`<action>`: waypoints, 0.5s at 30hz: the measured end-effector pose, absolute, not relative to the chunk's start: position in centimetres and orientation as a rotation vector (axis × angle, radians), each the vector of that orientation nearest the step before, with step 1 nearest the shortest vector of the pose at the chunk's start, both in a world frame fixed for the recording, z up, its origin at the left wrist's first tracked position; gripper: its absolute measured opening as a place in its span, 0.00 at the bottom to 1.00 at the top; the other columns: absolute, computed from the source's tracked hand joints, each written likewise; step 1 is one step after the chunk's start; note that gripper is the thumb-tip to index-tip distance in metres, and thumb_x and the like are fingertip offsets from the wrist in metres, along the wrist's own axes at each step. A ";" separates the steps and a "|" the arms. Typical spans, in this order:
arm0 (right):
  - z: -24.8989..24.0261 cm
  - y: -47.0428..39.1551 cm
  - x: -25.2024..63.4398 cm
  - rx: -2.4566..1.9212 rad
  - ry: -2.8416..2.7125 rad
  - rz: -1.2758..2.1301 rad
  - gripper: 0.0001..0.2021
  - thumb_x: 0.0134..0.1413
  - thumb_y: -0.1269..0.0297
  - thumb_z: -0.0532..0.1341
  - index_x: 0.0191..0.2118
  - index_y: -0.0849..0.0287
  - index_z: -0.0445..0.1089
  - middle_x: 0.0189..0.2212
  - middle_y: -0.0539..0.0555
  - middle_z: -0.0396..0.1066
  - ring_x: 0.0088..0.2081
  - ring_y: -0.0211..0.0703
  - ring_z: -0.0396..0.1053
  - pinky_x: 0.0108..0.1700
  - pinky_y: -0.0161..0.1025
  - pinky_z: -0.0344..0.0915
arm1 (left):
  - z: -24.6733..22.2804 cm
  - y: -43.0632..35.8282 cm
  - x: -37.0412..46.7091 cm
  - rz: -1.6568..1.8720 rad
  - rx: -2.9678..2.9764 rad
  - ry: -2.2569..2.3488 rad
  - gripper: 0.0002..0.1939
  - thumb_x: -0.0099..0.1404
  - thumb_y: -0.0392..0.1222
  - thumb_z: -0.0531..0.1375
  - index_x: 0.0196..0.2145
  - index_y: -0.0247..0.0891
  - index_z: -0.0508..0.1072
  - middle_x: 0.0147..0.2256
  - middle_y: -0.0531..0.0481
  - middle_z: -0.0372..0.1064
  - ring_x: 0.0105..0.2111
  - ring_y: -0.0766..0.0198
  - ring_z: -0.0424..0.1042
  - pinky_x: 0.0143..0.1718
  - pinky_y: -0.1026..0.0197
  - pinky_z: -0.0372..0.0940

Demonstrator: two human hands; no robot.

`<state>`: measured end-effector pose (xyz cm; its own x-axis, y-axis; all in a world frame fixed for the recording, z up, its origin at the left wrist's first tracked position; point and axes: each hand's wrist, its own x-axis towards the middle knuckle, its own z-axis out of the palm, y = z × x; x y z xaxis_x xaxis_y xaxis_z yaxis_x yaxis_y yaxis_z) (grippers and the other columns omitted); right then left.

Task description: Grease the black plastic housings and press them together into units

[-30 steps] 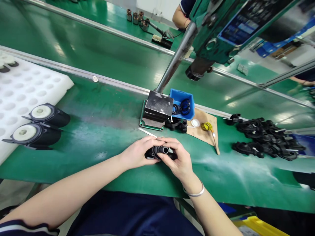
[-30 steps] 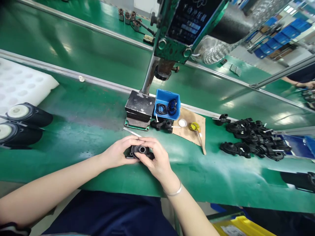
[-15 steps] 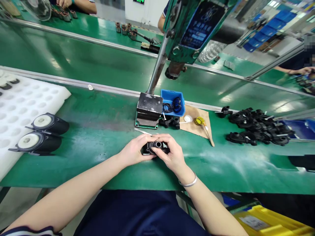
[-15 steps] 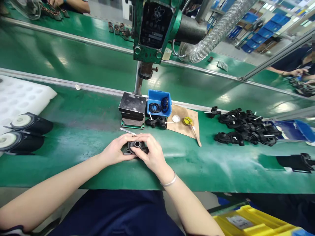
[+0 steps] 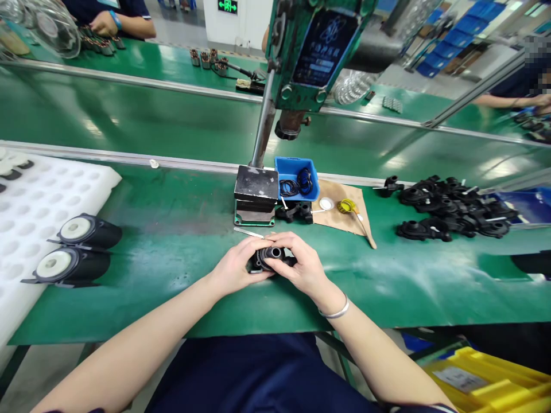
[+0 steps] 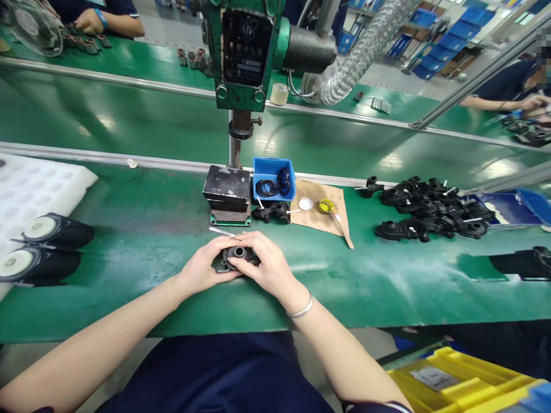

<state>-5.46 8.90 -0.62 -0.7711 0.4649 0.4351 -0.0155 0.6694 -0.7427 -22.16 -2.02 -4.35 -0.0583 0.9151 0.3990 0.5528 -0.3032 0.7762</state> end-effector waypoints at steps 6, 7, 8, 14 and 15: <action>0.1 8.9 -5.5 -0.301 -2.313 0.991 0.14 0.58 0.65 0.65 0.49 0.54 0.67 0.45 0.56 0.72 0.50 0.44 0.71 0.53 0.45 0.71 | -4.3 -2.0 -22.2 1.315 1.852 1.566 0.32 0.58 0.41 0.68 0.58 0.45 0.61 0.52 0.44 0.71 0.52 0.54 0.74 0.53 0.51 0.72; 0.2 8.9 -5.5 -0.297 -2.306 0.992 0.14 0.58 0.65 0.66 0.49 0.55 0.67 0.45 0.56 0.72 0.50 0.44 0.71 0.53 0.44 0.71 | -4.3 -1.9 -22.2 1.324 1.853 1.566 0.32 0.58 0.40 0.68 0.57 0.45 0.61 0.52 0.44 0.71 0.51 0.54 0.74 0.52 0.52 0.72; 0.3 8.9 -5.5 -0.291 -2.295 0.995 0.14 0.58 0.65 0.66 0.48 0.55 0.67 0.44 0.56 0.72 0.50 0.44 0.71 0.53 0.44 0.71 | -4.3 -1.9 -22.1 1.334 1.854 1.566 0.32 0.58 0.40 0.68 0.57 0.45 0.61 0.52 0.44 0.71 0.51 0.54 0.74 0.52 0.52 0.72; -0.2 8.8 -5.6 -0.351 -2.236 1.042 0.14 0.57 0.63 0.67 0.43 0.55 0.62 0.43 0.57 0.72 0.47 0.43 0.73 0.49 0.43 0.72 | -4.2 -1.8 -22.2 1.365 1.892 1.517 0.31 0.59 0.40 0.68 0.57 0.45 0.63 0.52 0.43 0.71 0.52 0.55 0.73 0.53 0.53 0.72; -0.3 8.8 -5.6 -0.365 -2.225 1.058 0.14 0.57 0.62 0.67 0.43 0.55 0.61 0.44 0.57 0.72 0.47 0.43 0.73 0.49 0.44 0.72 | -4.3 -1.8 -22.2 1.363 1.896 1.516 0.30 0.59 0.40 0.68 0.57 0.45 0.63 0.52 0.43 0.70 0.53 0.55 0.73 0.53 0.53 0.71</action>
